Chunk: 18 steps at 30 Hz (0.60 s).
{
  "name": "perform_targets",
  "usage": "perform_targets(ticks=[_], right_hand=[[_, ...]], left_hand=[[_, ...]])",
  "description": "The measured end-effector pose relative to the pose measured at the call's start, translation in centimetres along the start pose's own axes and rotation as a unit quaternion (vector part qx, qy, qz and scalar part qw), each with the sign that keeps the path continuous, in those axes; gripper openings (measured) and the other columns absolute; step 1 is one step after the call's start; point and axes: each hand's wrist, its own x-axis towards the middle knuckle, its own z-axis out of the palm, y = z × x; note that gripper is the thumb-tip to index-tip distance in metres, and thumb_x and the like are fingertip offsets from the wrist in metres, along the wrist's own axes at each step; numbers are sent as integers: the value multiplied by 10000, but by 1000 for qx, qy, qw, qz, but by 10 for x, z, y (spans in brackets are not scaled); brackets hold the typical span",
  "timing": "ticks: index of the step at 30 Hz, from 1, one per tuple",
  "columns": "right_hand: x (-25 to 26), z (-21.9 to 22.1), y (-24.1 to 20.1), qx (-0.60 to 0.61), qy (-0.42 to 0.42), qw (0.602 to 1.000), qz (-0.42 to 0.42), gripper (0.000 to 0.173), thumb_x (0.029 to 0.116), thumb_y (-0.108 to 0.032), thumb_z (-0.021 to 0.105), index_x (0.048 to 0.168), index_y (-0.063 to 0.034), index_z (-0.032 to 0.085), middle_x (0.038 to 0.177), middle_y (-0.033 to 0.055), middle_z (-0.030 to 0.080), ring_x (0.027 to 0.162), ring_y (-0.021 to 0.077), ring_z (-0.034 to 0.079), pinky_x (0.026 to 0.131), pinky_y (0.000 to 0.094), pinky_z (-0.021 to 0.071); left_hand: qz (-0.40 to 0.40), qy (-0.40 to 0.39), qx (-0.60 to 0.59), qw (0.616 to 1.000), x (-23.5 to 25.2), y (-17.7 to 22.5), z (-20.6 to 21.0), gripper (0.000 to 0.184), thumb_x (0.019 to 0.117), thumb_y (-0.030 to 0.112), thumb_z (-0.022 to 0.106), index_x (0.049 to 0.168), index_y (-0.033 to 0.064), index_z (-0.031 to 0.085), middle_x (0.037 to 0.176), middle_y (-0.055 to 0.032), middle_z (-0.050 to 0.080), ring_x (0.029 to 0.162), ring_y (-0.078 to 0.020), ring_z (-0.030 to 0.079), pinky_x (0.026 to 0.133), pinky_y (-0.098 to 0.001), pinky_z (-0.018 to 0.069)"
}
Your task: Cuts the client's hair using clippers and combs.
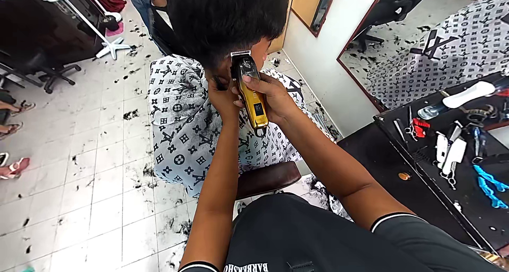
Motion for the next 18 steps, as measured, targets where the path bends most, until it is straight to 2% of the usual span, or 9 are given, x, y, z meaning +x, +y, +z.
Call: perform_targets(ticks=[3,7,9,11,12,14,18], right_hand=[[1,0,0,12,-7,1000,0,323,1015,-134,597,1302,-26,498,1056,164,689,940,275,727,801,429,636],[1,-7,3,18,-23,1000,-8,341,1011,-142,600,1312,-27,490,1066,163,688,949,272,722,816,430,632],[-2,-16,7,37,-37,998,-23,370,1011,-175,586,1342,-46,485,1105,161,677,975,272,709,829,438,621],[-8,-29,13,54,-44,997,-20,380,1032,-234,554,1370,-82,472,1131,151,659,990,269,692,835,445,610],[-12,-35,15,51,-40,998,-7,364,1049,-268,526,1365,-96,474,1126,142,659,969,257,695,807,425,616],[-18,-46,20,21,-21,999,36,360,1060,-329,471,1347,-113,491,1118,114,664,882,214,700,704,355,616],[-16,-48,22,-47,-2,998,45,338,1032,-274,522,1308,-79,497,1014,103,675,692,171,683,563,298,599]], left_hand=[[3,-1,3,1000,0,0,0,210,818,11,721,838,82,525,720,29,540,633,-25,541,607,-202,490],[-1,-8,-2,1000,0,1,-1,217,807,-27,724,855,63,532,717,10,554,627,-43,550,600,-212,496],[-6,-25,0,1000,-2,9,-5,230,875,64,759,881,75,529,705,30,537,603,-30,542,579,-194,496],[-8,-44,-2,999,-1,20,-13,251,919,205,783,928,69,572,750,15,583,641,-58,580,598,-228,520],[-8,-54,0,999,0,25,-18,253,926,243,777,962,73,594,785,17,605,658,-58,586,586,-227,507],[1,-86,-2,996,4,39,-27,218,934,216,763,1018,75,620,852,16,635,689,-59,599,564,-216,496],[102,-167,72,978,10,64,-33,265,918,168,767,1106,26,647,989,0,653,689,-21,564,600,-186,481]])
